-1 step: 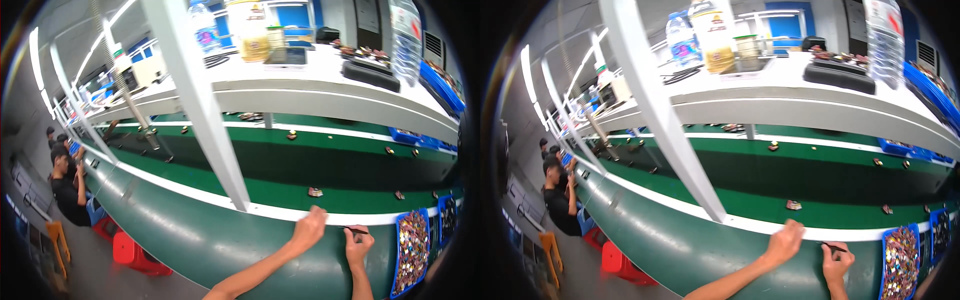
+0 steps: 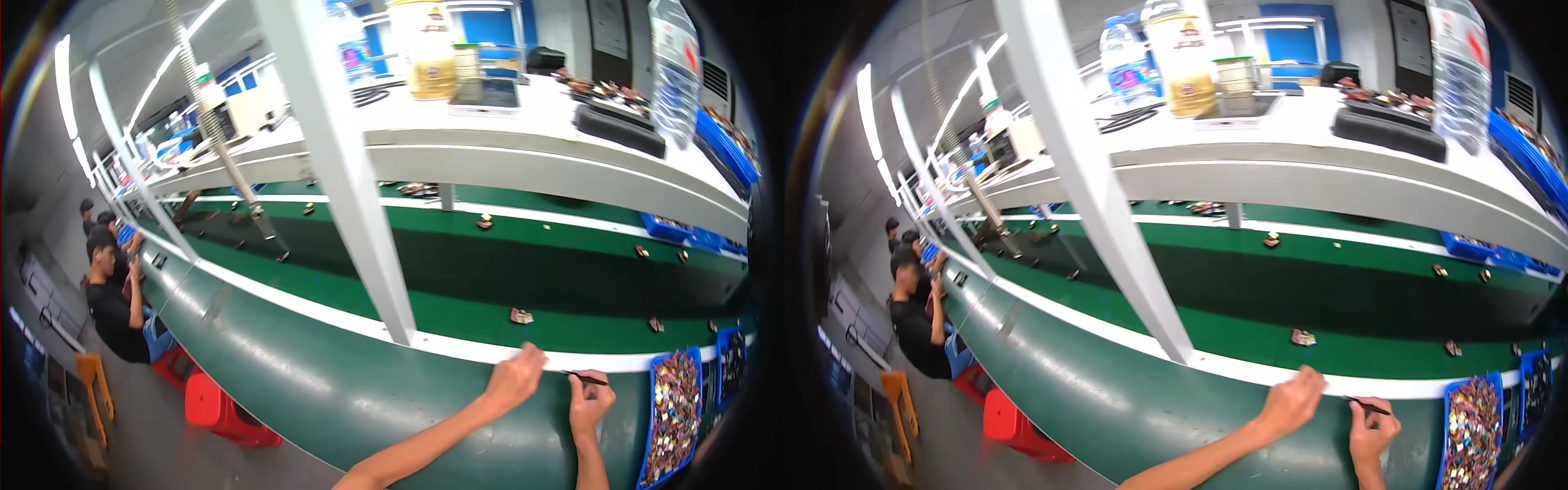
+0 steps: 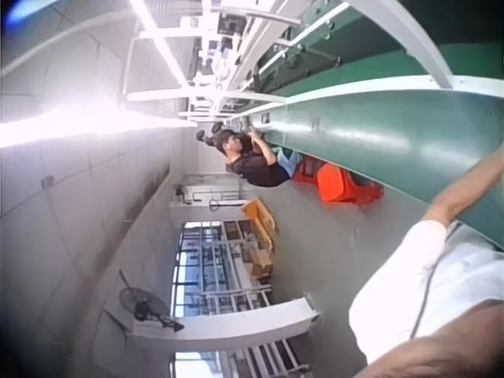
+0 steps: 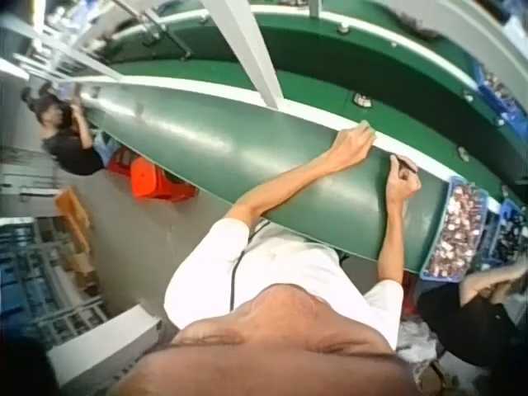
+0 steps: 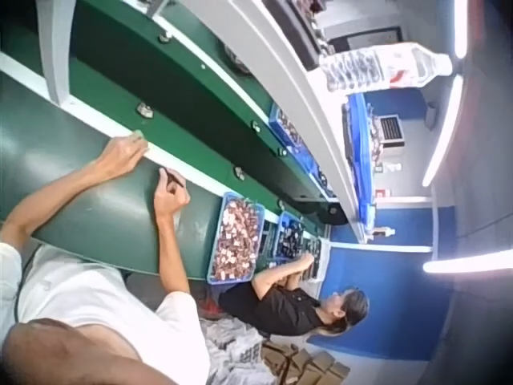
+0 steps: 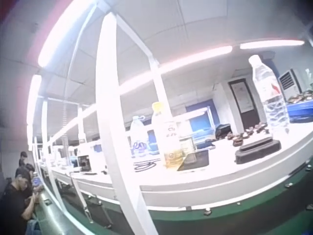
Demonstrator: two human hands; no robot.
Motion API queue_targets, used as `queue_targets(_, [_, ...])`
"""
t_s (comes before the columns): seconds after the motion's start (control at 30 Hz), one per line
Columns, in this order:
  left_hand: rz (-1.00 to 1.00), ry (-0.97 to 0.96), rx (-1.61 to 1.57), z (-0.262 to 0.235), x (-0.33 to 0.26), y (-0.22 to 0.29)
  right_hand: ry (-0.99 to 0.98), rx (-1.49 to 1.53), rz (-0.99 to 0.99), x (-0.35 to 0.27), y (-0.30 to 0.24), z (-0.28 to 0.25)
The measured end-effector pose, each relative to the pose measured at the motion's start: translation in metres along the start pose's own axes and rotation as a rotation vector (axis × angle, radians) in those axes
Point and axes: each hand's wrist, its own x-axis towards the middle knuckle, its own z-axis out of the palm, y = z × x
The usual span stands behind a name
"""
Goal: Assembling small decorative pins on a factory production line using a small hand tool.
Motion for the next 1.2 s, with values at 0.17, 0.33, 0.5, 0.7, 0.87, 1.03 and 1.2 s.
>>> queue_targets(0.17, [0.192,0.012,0.038,0.007,-0.005,-0.004,0.007,-0.006,0.135,0.002,0.006,0.006])
queue_targets(0.33, [0.161,-0.128,-0.009,0.024,-0.009,-0.003,-0.100,-0.085,0.123,0.007,0.036,0.006])
queue_targets(0.5, [0.004,-0.211,-0.142,0.019,-0.004,0.005,-0.039,-0.098,0.077,0.022,0.044,0.015])
queue_targets(0.7, [-0.024,-0.199,-0.167,0.020,-0.002,0.007,-0.027,-0.047,0.177,0.020,0.054,0.008])
queue_targets(0.87, [-0.014,-0.190,-0.169,0.013,0.001,0.010,0.016,0.054,0.200,0.021,0.056,0.007])
queue_targets(1.03, [-0.005,-0.114,-0.174,0.008,0.002,0.007,-0.049,0.095,0.339,0.025,0.031,0.007])
queue_targets(1.2, [-0.034,-0.118,-0.217,0.008,0.005,0.013,-0.029,0.234,0.412,0.025,0.027,0.006])
